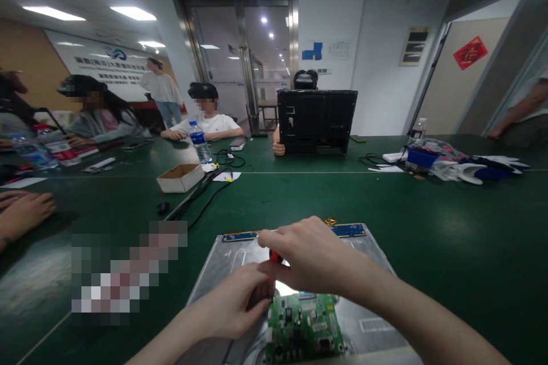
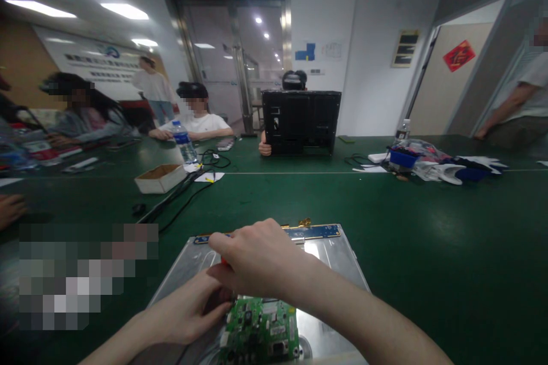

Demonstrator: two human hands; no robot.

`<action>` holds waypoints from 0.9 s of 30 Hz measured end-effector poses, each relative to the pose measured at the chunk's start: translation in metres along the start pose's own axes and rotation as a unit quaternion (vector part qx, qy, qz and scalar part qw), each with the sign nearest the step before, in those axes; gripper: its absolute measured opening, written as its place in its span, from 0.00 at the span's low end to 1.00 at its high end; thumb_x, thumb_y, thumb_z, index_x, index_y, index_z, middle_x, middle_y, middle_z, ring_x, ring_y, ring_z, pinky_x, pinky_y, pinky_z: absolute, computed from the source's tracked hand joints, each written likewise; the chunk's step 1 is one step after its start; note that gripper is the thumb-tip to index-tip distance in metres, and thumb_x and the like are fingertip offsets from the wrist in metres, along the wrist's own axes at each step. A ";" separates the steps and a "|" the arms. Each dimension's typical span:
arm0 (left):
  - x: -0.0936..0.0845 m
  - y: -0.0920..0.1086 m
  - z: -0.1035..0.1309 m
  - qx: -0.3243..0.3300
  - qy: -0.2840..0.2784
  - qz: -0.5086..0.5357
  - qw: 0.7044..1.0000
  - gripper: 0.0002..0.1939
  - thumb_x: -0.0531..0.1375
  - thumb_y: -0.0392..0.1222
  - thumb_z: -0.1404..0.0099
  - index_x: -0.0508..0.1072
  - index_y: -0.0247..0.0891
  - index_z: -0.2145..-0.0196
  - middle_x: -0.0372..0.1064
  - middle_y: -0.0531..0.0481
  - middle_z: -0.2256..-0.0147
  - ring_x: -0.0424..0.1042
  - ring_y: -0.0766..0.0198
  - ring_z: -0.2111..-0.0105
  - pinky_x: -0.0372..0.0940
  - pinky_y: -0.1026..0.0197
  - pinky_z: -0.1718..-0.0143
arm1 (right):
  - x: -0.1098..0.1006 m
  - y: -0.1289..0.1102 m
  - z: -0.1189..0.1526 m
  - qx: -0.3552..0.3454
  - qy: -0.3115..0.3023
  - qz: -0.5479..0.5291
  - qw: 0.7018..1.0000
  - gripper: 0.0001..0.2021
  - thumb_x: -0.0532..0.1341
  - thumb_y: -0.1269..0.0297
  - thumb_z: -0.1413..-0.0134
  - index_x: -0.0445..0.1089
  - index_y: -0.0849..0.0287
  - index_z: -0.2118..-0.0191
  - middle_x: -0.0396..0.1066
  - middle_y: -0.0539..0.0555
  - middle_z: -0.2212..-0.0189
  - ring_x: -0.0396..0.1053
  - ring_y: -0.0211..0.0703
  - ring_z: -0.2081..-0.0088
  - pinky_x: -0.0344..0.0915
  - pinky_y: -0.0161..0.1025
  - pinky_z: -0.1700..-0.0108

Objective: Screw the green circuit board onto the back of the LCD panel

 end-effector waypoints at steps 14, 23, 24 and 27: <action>0.000 -0.003 0.001 -0.010 0.004 -0.016 1.000 0.04 0.54 0.34 0.39 0.64 0.39 0.65 0.65 0.52 0.71 0.64 0.62 0.73 0.58 0.62 0.73 | 0.000 -0.002 0.000 -0.013 -0.020 -0.001 1.000 0.06 0.58 0.61 0.36 0.68 0.56 0.59 0.77 0.51 0.67 0.69 0.39 0.71 0.42 0.38 0.76; -0.002 -0.001 0.000 0.010 0.019 -0.023 1.000 0.05 0.53 0.33 0.40 0.64 0.40 0.65 0.68 0.51 0.69 0.66 0.61 0.71 0.59 0.61 0.71 | 0.000 -0.001 0.001 -0.009 -0.015 -0.027 0.999 0.09 0.60 0.58 0.39 0.67 0.57 0.57 0.77 0.52 0.65 0.69 0.40 0.71 0.43 0.38 0.75; -0.001 0.000 0.000 0.008 0.012 -0.016 1.000 0.05 0.53 0.34 0.39 0.64 0.40 0.65 0.67 0.52 0.69 0.65 0.62 0.72 0.58 0.62 0.72 | 0.000 0.001 0.001 -0.001 -0.019 -0.024 1.000 0.09 0.60 0.57 0.38 0.67 0.56 0.57 0.78 0.52 0.65 0.69 0.40 0.71 0.43 0.38 0.74; 0.000 -0.001 0.001 -0.006 0.003 -0.013 1.000 0.03 0.53 0.34 0.39 0.64 0.40 0.67 0.65 0.53 0.71 0.62 0.63 0.74 0.56 0.62 0.74 | 0.000 0.002 0.001 0.007 -0.021 -0.014 1.000 0.06 0.59 0.61 0.37 0.67 0.57 0.57 0.78 0.51 0.65 0.68 0.39 0.72 0.42 0.38 0.75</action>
Point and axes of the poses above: each hand's wrist, its own z-axis away from the middle knuckle, its own x-axis out of the palm, y = z × x, the point moved 8 cm from there along -z, towards the middle knuckle
